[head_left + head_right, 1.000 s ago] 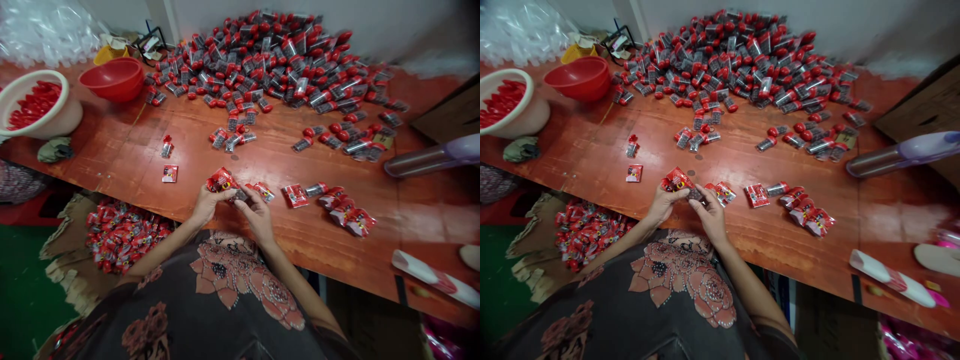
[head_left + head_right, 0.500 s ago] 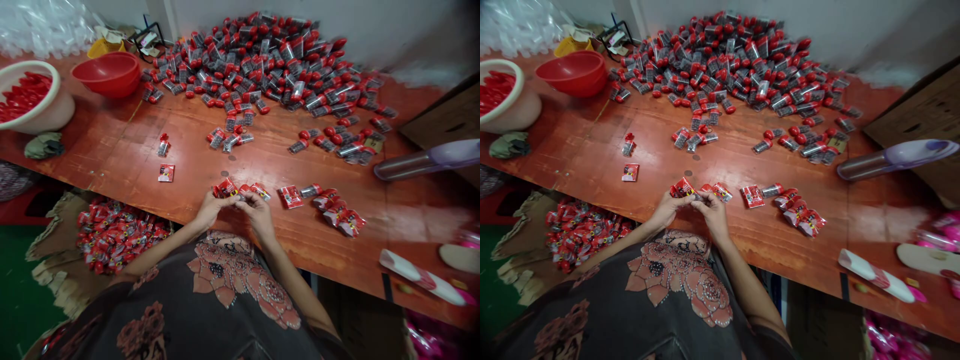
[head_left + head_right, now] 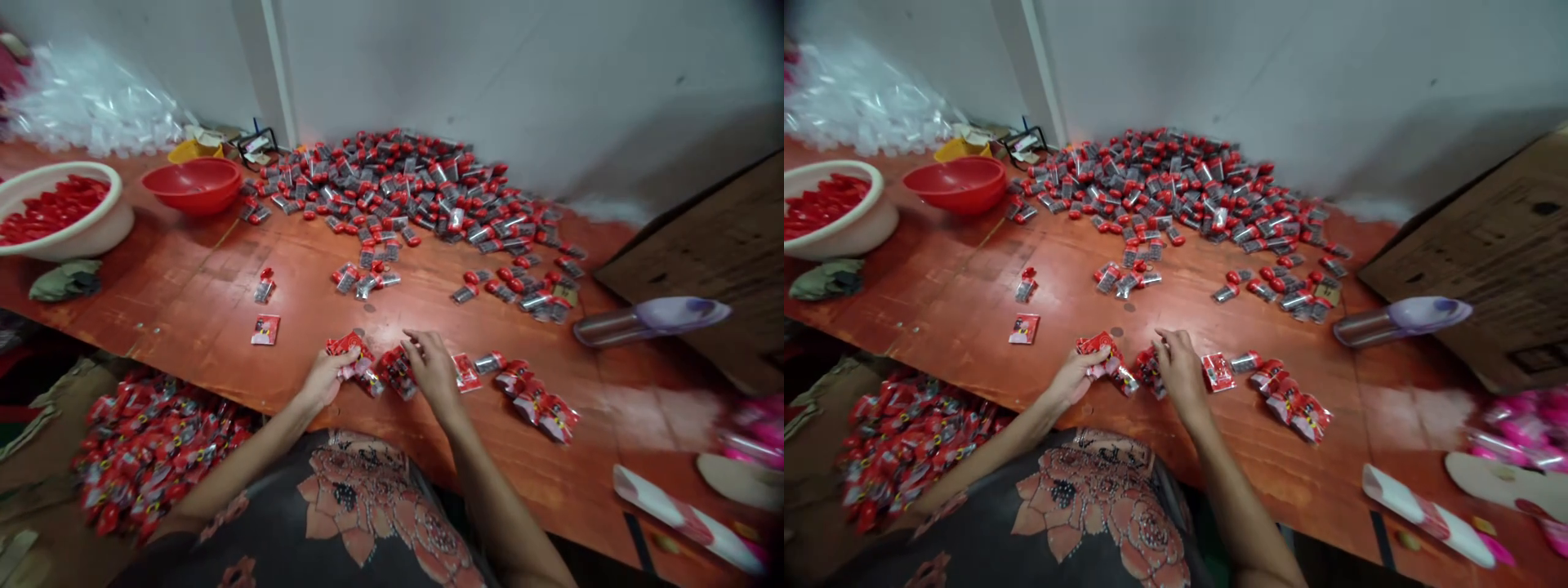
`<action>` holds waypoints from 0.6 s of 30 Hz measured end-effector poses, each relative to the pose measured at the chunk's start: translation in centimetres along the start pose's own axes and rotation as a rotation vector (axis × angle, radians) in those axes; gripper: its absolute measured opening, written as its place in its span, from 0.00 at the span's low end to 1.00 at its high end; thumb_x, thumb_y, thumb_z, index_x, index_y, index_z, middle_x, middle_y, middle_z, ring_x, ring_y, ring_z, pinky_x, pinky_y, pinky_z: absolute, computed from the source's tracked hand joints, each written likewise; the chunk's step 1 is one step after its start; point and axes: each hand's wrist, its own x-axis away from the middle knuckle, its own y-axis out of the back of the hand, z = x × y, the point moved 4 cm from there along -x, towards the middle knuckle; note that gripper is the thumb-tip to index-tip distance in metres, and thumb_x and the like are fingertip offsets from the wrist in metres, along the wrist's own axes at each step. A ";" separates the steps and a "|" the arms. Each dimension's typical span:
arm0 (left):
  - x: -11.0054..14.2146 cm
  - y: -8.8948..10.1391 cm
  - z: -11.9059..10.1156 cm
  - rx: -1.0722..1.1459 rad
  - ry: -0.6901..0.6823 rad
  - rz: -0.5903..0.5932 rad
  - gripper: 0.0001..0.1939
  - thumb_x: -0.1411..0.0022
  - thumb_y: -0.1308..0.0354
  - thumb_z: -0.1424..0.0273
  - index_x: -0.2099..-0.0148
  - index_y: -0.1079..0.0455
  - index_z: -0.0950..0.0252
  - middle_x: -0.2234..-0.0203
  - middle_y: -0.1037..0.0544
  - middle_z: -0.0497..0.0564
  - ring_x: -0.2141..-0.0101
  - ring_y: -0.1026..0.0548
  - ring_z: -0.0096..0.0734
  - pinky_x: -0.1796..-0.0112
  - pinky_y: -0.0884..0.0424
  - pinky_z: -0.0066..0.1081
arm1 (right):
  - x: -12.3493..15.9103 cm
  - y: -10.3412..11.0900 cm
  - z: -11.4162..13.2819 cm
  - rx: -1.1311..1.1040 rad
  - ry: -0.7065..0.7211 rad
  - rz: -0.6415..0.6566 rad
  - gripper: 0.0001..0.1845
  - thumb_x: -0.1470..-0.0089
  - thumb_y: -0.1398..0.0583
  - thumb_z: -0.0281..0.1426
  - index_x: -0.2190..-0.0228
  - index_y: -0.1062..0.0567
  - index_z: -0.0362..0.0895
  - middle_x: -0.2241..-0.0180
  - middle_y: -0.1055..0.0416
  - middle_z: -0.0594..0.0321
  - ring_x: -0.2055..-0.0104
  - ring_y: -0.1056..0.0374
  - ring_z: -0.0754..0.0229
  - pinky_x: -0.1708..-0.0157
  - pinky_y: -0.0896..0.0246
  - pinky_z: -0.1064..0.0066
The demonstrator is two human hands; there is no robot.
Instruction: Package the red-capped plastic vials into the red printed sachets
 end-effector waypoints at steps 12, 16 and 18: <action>-0.9 3.1 -1.5 0.089 -0.029 -0.144 0.11 0.57 0.27 0.75 0.69 0.24 0.68 0.76 0.21 0.49 0.75 0.23 0.27 0.70 0.23 0.28 | -15.5 -8.4 2.0 0.312 -0.088 0.084 0.47 0.55 0.34 0.51 0.42 0.39 0.38 0.46 0.35 0.37 0.46 0.34 0.38 0.51 0.37 0.52; -1.5 3.5 -2.2 0.096 -0.061 -0.155 0.12 0.58 0.26 0.73 0.69 0.24 0.68 0.76 0.21 0.48 0.75 0.23 0.27 0.70 0.25 0.28 | -15.3 -8.9 2.1 0.291 -0.014 0.093 0.43 0.53 0.34 0.40 0.40 0.42 0.38 0.44 0.38 0.40 0.42 0.38 0.40 0.48 0.39 0.52; -1.9 3.2 -3.0 0.080 -0.123 -0.126 0.13 0.56 0.27 0.69 0.67 0.23 0.68 0.74 0.20 0.49 0.73 0.23 0.26 0.68 0.26 0.27 | -14.3 -8.4 2.4 0.227 0.095 0.111 0.44 0.54 0.35 0.34 0.39 0.43 0.37 0.42 0.40 0.40 0.39 0.42 0.41 0.45 0.41 0.51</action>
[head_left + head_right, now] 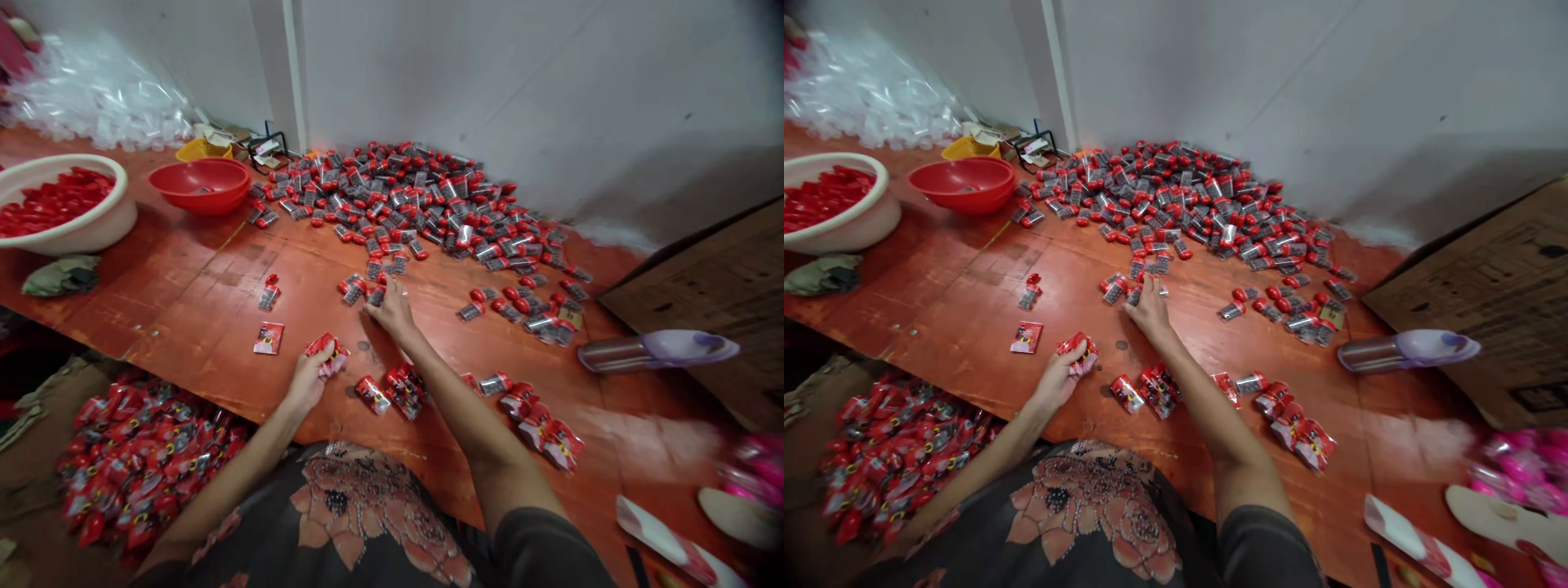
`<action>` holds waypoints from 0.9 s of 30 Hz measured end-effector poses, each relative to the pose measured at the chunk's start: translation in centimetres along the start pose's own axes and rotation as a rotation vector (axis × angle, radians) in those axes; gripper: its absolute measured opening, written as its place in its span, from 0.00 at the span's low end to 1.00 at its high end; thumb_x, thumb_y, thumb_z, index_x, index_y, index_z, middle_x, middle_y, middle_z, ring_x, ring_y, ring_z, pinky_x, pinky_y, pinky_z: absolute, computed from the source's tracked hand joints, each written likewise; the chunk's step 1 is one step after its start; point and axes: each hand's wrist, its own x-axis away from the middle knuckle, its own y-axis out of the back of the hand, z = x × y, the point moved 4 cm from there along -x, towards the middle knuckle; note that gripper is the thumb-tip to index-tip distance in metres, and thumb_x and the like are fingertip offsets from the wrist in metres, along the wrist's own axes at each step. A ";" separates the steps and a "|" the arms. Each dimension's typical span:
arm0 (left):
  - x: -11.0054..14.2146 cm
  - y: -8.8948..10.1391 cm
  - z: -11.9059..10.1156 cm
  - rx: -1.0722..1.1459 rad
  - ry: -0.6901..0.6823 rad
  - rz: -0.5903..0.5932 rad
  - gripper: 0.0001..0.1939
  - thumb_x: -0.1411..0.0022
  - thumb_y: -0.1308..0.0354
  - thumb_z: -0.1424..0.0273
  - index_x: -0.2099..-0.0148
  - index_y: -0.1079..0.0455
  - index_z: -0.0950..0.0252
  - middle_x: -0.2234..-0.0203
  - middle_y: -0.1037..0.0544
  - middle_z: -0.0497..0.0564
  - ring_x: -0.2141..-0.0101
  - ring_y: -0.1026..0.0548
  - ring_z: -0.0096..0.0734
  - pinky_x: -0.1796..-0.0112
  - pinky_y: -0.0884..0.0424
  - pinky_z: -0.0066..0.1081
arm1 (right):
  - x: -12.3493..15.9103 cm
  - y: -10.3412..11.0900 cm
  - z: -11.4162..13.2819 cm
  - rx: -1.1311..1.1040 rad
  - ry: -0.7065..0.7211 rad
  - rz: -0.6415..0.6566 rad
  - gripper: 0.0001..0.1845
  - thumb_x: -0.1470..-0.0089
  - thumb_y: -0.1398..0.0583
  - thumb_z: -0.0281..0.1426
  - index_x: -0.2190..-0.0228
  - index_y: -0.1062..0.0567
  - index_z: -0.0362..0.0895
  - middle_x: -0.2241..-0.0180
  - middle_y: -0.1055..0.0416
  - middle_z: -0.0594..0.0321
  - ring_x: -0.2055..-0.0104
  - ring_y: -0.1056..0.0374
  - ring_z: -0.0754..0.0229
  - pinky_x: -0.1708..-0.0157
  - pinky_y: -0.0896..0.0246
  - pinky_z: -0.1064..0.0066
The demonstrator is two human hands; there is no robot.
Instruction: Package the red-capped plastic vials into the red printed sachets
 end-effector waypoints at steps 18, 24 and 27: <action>4.5 -4.9 -1.3 -0.635 -0.314 0.632 0.05 0.49 0.32 0.70 0.66 0.19 0.62 0.64 0.17 0.56 0.61 0.21 0.36 0.54 0.29 0.34 | 13.3 8.0 5.5 -0.054 0.628 0.207 0.55 0.53 0.32 0.41 0.33 0.56 0.54 0.32 0.52 0.54 0.30 0.60 0.39 0.36 0.52 0.42; 5.2 -4.0 -1.4 -0.514 -0.285 0.477 0.10 0.50 0.31 0.67 0.63 0.19 0.62 0.60 0.18 0.56 0.61 0.21 0.37 0.57 0.26 0.35 | 15.2 7.6 5.1 0.026 0.561 0.127 0.50 0.50 0.34 0.38 0.34 0.53 0.46 0.41 0.41 0.46 0.38 0.45 0.39 0.40 0.45 0.43; 5.7 -3.9 -1.0 -0.490 -0.297 0.479 0.09 0.49 0.32 0.66 0.63 0.19 0.62 0.61 0.18 0.55 0.60 0.21 0.36 0.56 0.26 0.35 | 16.5 7.0 5.3 0.042 0.542 0.009 0.47 0.48 0.37 0.33 0.34 0.54 0.43 0.43 0.40 0.43 0.41 0.42 0.40 0.43 0.40 0.45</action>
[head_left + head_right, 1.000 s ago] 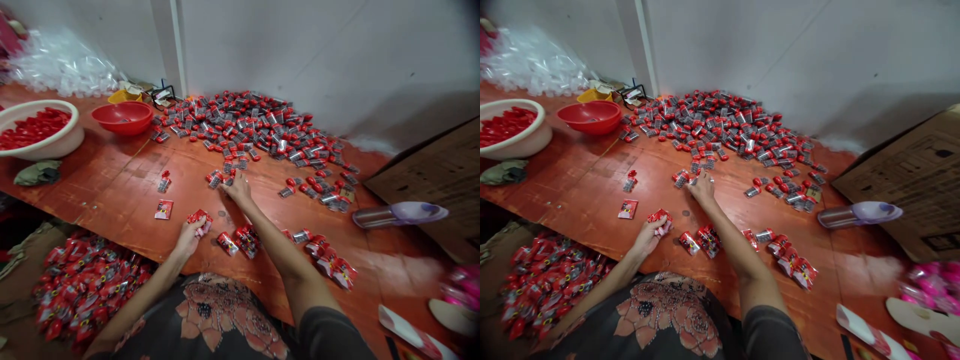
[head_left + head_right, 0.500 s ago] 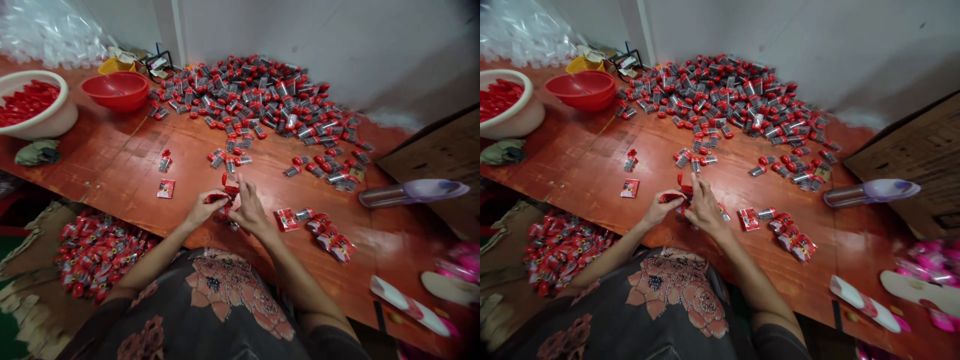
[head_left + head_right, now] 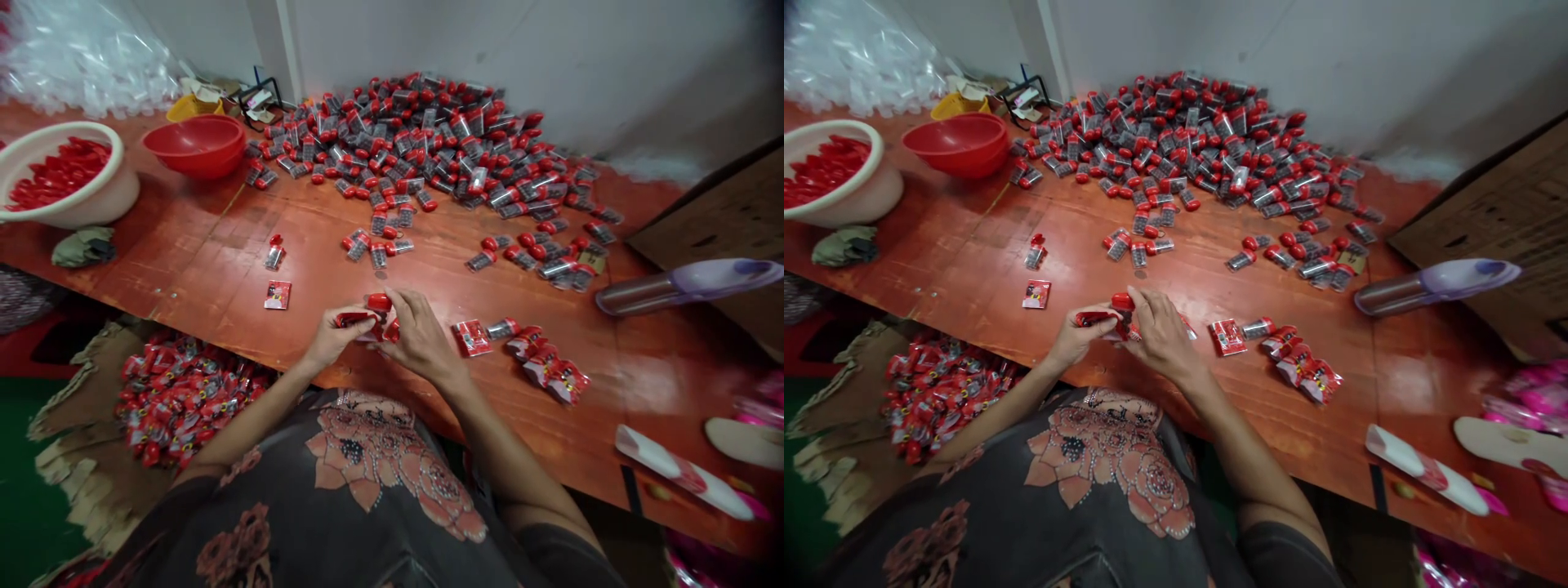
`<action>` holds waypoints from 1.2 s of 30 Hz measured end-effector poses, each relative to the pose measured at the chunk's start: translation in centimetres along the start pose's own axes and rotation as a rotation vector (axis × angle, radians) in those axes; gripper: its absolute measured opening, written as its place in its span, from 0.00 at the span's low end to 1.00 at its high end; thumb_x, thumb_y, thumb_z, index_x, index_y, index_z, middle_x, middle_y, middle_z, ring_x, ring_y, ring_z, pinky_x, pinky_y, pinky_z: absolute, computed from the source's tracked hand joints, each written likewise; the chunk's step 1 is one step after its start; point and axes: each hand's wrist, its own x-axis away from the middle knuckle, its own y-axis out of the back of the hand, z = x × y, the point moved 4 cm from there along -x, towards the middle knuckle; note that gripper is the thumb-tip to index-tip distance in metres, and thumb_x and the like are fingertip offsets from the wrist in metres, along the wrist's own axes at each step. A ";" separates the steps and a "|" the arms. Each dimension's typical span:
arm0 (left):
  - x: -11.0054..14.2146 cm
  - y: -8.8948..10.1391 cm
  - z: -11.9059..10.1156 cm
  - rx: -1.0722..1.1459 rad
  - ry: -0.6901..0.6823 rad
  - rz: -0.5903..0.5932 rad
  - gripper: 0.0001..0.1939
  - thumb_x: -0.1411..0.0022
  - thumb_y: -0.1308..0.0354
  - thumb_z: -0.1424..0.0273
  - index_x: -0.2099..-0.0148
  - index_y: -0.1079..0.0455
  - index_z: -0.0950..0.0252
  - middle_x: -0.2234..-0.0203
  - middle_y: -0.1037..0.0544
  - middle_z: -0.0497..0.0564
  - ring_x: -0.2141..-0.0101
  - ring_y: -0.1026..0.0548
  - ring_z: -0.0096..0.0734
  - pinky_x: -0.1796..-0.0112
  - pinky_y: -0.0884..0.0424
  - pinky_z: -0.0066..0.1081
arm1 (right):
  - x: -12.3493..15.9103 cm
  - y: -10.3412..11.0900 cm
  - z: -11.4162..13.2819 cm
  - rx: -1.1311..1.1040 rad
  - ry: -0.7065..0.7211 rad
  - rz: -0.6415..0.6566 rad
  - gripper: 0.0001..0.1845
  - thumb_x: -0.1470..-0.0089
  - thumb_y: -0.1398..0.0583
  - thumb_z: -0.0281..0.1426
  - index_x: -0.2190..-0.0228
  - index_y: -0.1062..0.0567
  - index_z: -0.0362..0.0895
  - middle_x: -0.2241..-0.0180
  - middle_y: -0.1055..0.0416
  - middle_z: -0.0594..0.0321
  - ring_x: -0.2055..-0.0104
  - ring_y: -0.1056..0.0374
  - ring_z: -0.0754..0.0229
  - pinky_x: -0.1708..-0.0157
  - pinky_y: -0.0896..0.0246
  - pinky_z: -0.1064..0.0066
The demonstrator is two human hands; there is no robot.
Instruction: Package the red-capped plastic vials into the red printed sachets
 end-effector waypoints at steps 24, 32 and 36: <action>0.7 1.8 2.1 0.480 0.361 -0.305 0.09 0.57 0.29 0.76 0.71 0.24 0.67 0.73 0.20 0.53 0.69 0.21 0.34 0.65 0.23 0.36 | 3.8 -4.1 -0.1 -1.143 -0.681 -0.092 0.47 0.60 0.31 0.34 0.42 0.46 0.57 0.50 0.30 0.56 0.61 0.24 0.50 0.64 0.25 0.56; 0.2 1.2 2.5 0.470 0.340 -0.409 0.06 0.55 0.31 0.76 0.73 0.25 0.67 0.76 0.21 0.51 0.74 0.24 0.29 0.64 0.25 0.36 | 3.9 -4.2 1.7 -1.163 -0.646 -0.078 0.33 0.44 0.41 0.40 0.39 0.45 0.58 0.57 0.29 0.59 0.63 0.27 0.54 0.67 0.27 0.60; 0.0 0.8 2.7 0.514 0.374 -0.448 0.07 0.55 0.30 0.75 0.73 0.25 0.68 0.78 0.21 0.49 0.75 0.24 0.27 0.64 0.26 0.34 | 3.9 -4.0 1.8 -0.981 -0.648 -0.166 0.26 0.41 0.41 0.39 0.42 0.36 0.58 0.52 0.29 0.59 0.57 0.28 0.54 0.59 0.28 0.58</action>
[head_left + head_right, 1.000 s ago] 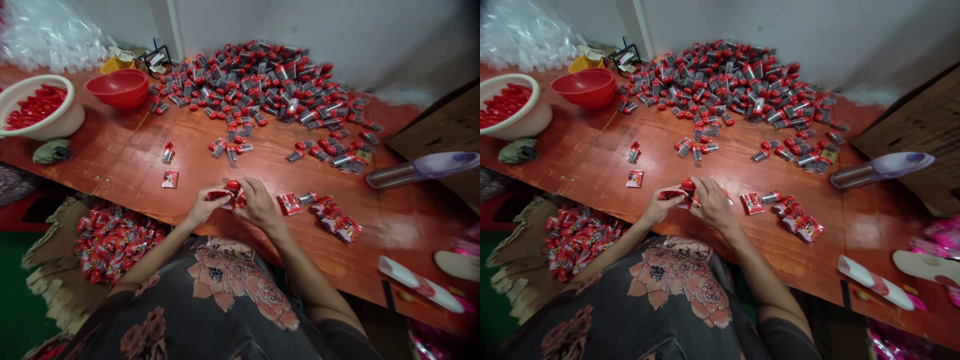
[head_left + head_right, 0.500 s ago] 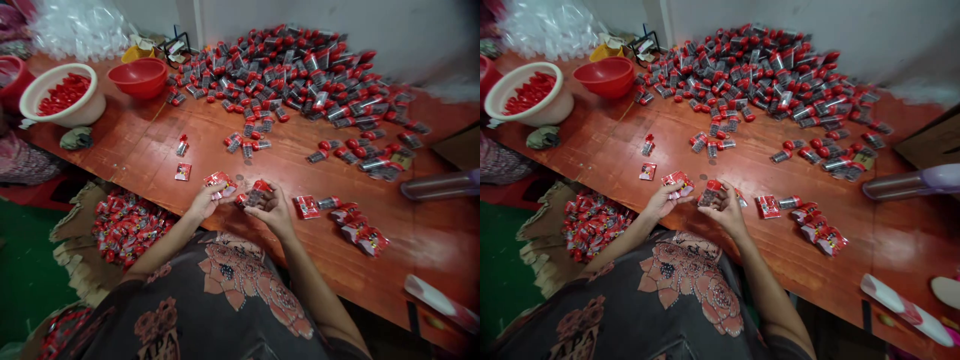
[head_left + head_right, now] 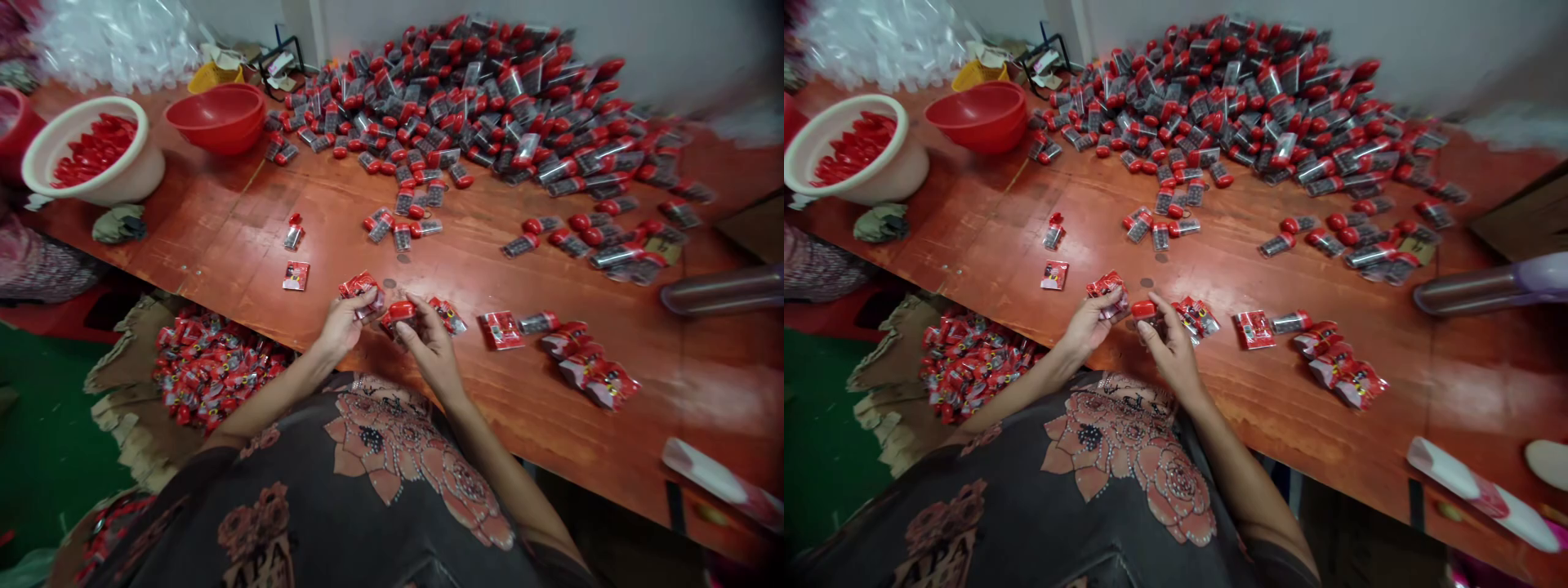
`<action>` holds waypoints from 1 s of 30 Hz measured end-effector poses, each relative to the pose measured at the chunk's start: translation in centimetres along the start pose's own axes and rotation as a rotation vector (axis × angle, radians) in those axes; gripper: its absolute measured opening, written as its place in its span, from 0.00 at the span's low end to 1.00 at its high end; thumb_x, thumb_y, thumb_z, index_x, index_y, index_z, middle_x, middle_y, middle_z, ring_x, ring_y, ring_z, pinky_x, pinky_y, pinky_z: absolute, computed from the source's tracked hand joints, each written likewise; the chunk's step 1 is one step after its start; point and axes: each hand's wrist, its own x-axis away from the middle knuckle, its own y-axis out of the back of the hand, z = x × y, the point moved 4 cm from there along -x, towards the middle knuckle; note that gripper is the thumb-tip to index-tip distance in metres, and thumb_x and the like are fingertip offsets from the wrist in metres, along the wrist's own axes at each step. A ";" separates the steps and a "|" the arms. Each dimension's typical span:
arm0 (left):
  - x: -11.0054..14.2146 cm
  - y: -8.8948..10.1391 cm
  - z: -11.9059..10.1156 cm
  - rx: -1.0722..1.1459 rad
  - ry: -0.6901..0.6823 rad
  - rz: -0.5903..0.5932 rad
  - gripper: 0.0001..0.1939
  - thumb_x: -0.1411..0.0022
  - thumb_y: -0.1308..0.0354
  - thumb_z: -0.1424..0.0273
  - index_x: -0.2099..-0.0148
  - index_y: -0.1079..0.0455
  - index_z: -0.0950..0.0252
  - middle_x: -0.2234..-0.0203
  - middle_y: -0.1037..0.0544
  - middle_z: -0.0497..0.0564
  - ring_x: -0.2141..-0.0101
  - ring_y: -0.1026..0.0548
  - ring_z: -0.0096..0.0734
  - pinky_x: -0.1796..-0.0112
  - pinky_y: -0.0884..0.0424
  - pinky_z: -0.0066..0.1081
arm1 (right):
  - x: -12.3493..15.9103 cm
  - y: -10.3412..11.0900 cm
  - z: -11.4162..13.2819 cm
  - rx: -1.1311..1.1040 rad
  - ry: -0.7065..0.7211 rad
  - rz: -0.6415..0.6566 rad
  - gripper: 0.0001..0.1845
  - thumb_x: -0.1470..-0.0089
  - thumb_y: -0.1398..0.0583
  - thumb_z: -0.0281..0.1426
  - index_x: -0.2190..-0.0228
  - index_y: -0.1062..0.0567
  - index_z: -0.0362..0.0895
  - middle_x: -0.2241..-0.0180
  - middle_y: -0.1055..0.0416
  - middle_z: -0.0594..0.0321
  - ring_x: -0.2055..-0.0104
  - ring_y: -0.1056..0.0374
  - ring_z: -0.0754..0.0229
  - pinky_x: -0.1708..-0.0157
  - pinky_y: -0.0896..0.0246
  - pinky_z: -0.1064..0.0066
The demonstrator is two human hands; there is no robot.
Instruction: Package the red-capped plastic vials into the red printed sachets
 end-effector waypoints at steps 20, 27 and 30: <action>1.8 -1.7 -0.3 -0.078 -0.225 0.092 0.13 0.59 0.26 0.71 0.68 0.22 0.63 0.71 0.19 0.47 0.71 0.23 0.28 0.65 0.27 0.31 | -0.7 -0.2 1.8 0.280 0.142 -0.071 0.21 0.39 0.43 0.37 0.44 0.31 0.62 0.54 0.30 0.59 0.51 0.32 0.52 0.48 0.35 0.51; 2.0 -1.8 -0.8 -0.181 -0.255 0.174 0.14 0.57 0.27 0.70 0.65 0.21 0.62 0.69 0.18 0.49 0.69 0.22 0.30 0.63 0.25 0.33 | -0.6 0.4 1.0 0.094 0.028 -0.142 0.18 0.46 0.36 0.37 0.53 0.28 0.53 0.61 0.26 0.62 0.62 0.28 0.57 0.59 0.30 0.59; 2.0 -1.7 -0.8 -0.193 -0.280 0.171 0.11 0.55 0.28 0.69 0.65 0.21 0.63 0.69 0.19 0.50 0.69 0.22 0.30 0.63 0.25 0.32 | -0.4 0.5 1.7 0.179 0.109 -0.169 0.13 0.45 0.37 0.37 0.57 0.25 0.53 0.62 0.26 0.63 0.61 0.29 0.56 0.57 0.31 0.57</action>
